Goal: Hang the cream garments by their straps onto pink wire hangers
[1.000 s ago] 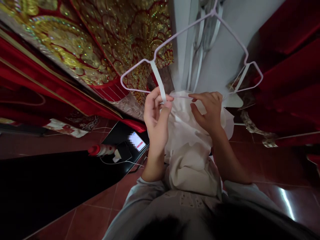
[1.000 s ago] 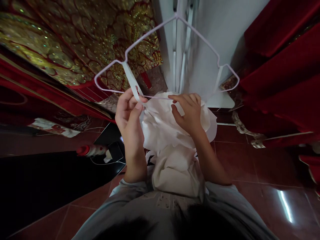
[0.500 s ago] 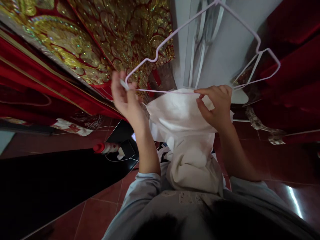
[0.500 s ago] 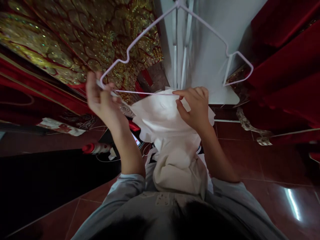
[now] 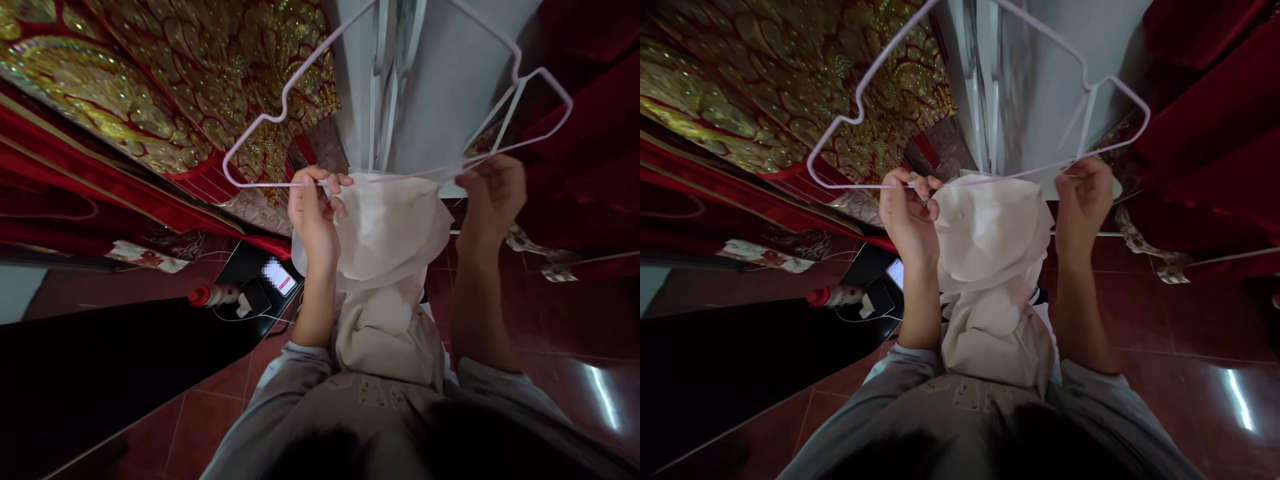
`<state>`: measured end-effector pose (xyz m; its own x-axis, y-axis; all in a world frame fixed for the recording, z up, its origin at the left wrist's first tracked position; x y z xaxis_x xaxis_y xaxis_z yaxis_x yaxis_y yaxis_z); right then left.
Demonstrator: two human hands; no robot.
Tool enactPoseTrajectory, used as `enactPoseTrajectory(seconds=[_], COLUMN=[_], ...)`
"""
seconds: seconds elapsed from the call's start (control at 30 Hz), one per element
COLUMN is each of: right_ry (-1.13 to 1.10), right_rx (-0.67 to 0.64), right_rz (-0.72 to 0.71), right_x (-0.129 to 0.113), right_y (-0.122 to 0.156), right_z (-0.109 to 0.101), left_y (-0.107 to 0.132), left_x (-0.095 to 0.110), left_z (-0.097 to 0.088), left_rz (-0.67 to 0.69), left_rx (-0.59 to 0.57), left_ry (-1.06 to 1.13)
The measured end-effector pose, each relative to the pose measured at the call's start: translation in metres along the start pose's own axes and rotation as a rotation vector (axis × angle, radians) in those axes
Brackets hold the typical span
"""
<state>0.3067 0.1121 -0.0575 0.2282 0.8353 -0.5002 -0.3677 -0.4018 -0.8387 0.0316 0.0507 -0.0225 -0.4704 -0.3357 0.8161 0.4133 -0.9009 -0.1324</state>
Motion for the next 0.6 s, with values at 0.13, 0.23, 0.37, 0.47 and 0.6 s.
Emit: enactPoseTrajectory(seconds=[0.13, 0.23, 0.37, 0.47, 0.6], right_ry=[0.02, 0.022, -0.068, -0.067, -0.187], right_rx=[-0.25, -0.194, -0.232, -0.238, 0.091], right_rz=[0.103, 0.105, 0.021, -0.161, -0.357], right_x=[-0.021, -0.051, -0.061, -0.036, 0.016], right_y=[0.004, -0.006, -0.031, -0.058, -0.084], right_z=[0.023, 0.027, 0.038, 0.038, -0.002], left_y=[0.003, -0.002, -0.011, -0.013, -0.019], left_x=[-0.006, -0.004, 0.01, 0.014, 0.013], left_z=[-0.001, -0.009, -0.016, -0.018, -0.023], left_rz=[-0.06, -0.129, -0.029, 0.022, -0.027], left_rx=[0.1, 0.176, 0.117, 0.051, -0.003], left_ry=[-0.037, -0.083, -0.018, 0.038, 0.015])
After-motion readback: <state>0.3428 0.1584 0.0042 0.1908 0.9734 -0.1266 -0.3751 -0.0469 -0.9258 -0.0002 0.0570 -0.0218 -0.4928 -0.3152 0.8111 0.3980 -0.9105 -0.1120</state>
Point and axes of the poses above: each hand's wrist, its own y-axis away from the middle knuckle, its own z-axis out of the palm, x = y × z, the point moved 7 cm from there along -y, towards the middle knuckle, and after that the axes turned 14 degrees about -z, right-handed, at the moved point
